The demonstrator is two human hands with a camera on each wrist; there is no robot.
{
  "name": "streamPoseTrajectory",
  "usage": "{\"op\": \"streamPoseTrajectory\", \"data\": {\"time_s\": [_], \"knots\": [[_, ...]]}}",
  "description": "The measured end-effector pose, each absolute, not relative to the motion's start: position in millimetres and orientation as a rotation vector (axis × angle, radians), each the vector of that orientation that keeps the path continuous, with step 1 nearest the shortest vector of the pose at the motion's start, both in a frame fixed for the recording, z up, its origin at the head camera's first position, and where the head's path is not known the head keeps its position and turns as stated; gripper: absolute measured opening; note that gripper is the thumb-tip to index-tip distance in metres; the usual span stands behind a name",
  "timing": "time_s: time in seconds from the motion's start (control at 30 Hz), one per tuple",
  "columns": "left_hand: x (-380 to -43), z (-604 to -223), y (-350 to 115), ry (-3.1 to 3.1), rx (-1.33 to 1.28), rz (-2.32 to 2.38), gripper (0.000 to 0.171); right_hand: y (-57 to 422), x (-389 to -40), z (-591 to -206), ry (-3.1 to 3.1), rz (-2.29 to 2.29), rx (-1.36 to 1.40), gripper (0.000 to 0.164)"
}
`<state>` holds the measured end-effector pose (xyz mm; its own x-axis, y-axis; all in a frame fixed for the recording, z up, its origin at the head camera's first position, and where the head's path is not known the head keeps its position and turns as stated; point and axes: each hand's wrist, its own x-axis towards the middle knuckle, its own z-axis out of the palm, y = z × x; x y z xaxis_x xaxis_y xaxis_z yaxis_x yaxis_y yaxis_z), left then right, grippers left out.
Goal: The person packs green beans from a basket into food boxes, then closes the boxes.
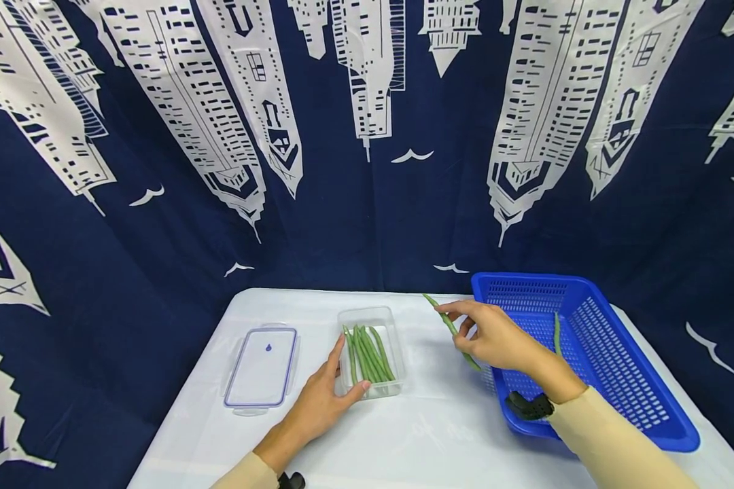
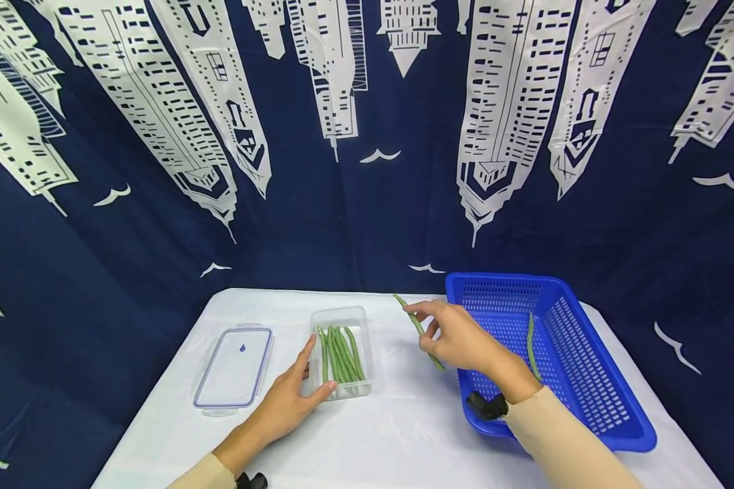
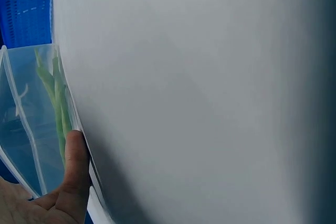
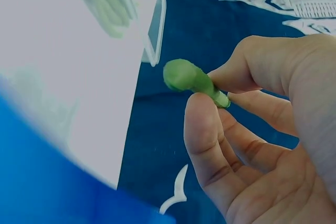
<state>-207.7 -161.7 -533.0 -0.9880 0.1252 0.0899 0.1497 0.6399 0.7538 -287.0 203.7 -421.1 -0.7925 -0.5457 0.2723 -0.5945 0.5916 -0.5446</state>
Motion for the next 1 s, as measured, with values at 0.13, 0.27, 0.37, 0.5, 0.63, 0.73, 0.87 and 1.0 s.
{"op": "streamPoseTrajectory", "data": {"time_s": [0.13,0.27,0.37,0.5,0.63,0.73,0.87,1.0], "knots": [[-207.8,-534.1,-162.1,-2.825,-0.237,-1.289,0.105,189.3,-286.2,-421.0,-2.702,0.980,1.032,0.059],[-209.1,-536.2,-162.7,-2.837,-0.223,-1.278,0.105,174.7,-287.0,-420.1,-2.688,0.971,1.081,0.058],[-210.0,-537.4,-162.7,-2.842,-0.217,-1.272,0.105,163.6,-287.9,-419.1,-2.684,0.952,1.110,0.057],[-210.5,-536.2,-161.9,-2.836,-0.233,-1.273,0.105,150.3,-289.3,-418.3,-2.703,0.902,1.119,0.058],[-210.0,-533.5,-161.6,-2.835,-0.246,-1.279,0.105,138.0,-293.4,-418.7,-2.721,0.877,1.133,0.059],[-209.1,-531.9,-161.7,-2.840,-0.248,-1.283,0.106,129.4,-296.5,-417.8,-2.726,0.889,1.161,0.059],[-208.5,-531.6,-161.9,-2.840,-0.255,-1.283,0.107,119.2,-300.9,-418.5,-2.757,0.896,1.177,0.057],[-208.5,-532.5,-162.2,-2.839,-0.260,-1.290,0.107,110.8,-304.7,-420.6,-2.796,0.921,1.177,0.057]]}}
